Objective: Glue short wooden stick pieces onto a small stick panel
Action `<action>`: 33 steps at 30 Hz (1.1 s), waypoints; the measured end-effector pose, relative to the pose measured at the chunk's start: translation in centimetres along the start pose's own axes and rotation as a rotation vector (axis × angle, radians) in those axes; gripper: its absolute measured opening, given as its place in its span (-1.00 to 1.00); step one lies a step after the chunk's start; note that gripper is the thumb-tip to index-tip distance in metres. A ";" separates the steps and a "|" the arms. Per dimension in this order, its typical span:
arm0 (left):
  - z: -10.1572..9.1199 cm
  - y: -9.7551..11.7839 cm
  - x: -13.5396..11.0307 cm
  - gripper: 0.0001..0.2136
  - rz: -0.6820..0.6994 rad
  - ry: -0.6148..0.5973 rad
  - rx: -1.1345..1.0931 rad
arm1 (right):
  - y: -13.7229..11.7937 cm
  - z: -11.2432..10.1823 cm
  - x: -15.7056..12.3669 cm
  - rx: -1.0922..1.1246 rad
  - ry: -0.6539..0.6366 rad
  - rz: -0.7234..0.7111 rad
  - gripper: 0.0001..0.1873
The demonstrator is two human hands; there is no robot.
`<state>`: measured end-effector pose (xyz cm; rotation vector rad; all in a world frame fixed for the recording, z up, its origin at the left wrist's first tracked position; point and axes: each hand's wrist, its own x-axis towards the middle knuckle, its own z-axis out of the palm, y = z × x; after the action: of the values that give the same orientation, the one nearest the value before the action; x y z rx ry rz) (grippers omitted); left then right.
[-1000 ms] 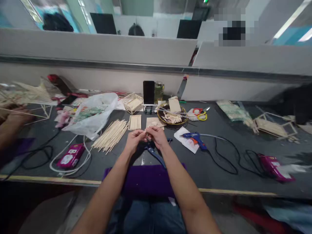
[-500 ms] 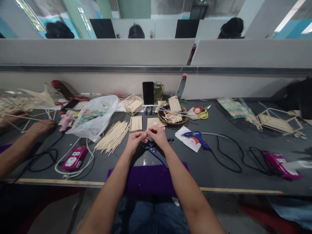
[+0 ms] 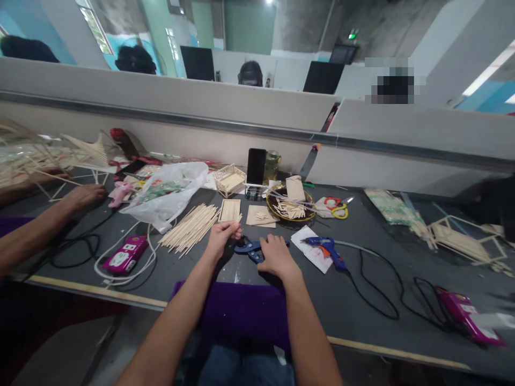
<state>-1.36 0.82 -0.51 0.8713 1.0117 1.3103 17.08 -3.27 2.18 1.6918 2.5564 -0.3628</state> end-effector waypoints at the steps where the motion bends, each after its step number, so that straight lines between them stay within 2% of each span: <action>1: -0.1 0.0 0.0 -0.63 0.011 0.013 -0.008 | 0.0 -0.1 0.0 -0.013 0.016 0.004 -0.37; 5: -0.3 0.1 0.2 -0.64 0.054 0.058 -0.025 | 0.8 -1.0 -0.6 0.135 0.066 0.057 -0.52; 7: -0.3 0.0 0.3 -0.65 0.069 0.071 -0.027 | 1.5 -1.4 -1.0 0.291 0.163 0.082 -0.52; 11: -0.3 -0.1 0.3 -0.67 0.082 0.072 -0.015 | 2.1 -1.0 -0.4 0.569 0.428 0.038 -0.37; 14: -0.2 -0.4 0.4 -0.67 0.102 0.072 0.028 | 1.4 0.1 0.8 0.623 0.507 0.043 -0.26; 19: -0.3 -0.8 0.4 -0.70 0.165 0.056 0.152 | 0.1 1.3 1.8 0.535 0.533 0.059 -0.31; 24: 0.0 -0.5 0.1 -0.75 0.257 -0.025 0.308 | -0.2 1.5 1.7 0.422 0.491 0.069 -0.36; 33: 0.2 -0.3 -0.3 -0.79 0.458 -0.043 0.537 | -0.5 1.9 1.8 0.357 0.484 0.022 -0.34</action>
<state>-1.11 0.48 -0.70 1.6056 1.1969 1.4036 15.75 -2.26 0.07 2.1580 2.9422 -0.4832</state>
